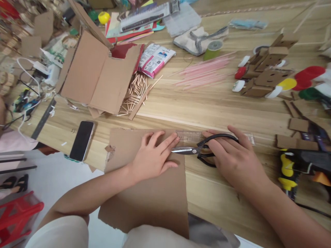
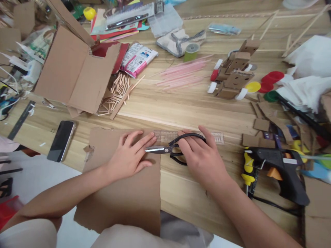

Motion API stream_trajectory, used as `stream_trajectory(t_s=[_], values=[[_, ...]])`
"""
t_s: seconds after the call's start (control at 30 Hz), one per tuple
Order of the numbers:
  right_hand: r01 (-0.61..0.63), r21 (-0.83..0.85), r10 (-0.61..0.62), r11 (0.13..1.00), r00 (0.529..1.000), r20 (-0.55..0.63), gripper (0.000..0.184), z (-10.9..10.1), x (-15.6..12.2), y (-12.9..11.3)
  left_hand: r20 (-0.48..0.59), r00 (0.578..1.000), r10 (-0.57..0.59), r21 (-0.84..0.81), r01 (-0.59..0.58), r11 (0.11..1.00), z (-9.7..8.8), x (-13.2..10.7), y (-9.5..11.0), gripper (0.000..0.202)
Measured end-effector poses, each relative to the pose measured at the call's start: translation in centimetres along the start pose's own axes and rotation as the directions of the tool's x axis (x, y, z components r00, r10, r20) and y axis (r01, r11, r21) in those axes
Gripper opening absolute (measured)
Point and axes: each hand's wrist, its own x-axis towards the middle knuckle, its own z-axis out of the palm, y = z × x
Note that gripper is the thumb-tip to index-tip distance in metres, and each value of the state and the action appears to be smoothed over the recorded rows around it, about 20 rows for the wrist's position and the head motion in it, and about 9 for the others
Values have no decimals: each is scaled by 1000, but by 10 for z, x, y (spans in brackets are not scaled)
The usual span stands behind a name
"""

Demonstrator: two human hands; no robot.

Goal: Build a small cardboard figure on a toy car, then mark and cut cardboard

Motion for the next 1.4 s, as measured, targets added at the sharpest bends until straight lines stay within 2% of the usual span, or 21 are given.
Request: stream_trajectory(t_s=[0.2,0.4,0.6,0.77,0.87,1.07,1.23,1.4], values=[[13,-23,-13,1000,1000,-12,38,-2,2,-2,24,1000,-5,13,5,1000,0,0,1,70],[-1,-33,1,999,1000,-4,40,-1,4,-4,-21,1000,17,21,-17,1000,0,-1,0,71],[0,-22,0,1000,1000,2,38,0,3,0,-15,1000,9,16,-8,1000,0,0,0,73],[-90,86,87,992,995,40,37,7,-8,-1,-8,1000,-5,-11,5,1000,0,-1,-1,71],[-156,93,149,983,985,84,39,9,-13,-1,-12,1000,-11,-32,11,999,1,-1,-1,71],[-65,39,60,997,991,115,29,5,-8,6,-36,999,-3,-26,2,1000,0,0,-1,67],[-72,41,65,997,986,156,18,3,-4,10,-19,1000,-12,-39,12,999,2,0,-1,64],[43,11,-44,999,996,80,23,-2,4,6,-21,999,-33,-127,30,991,0,3,-8,67]])
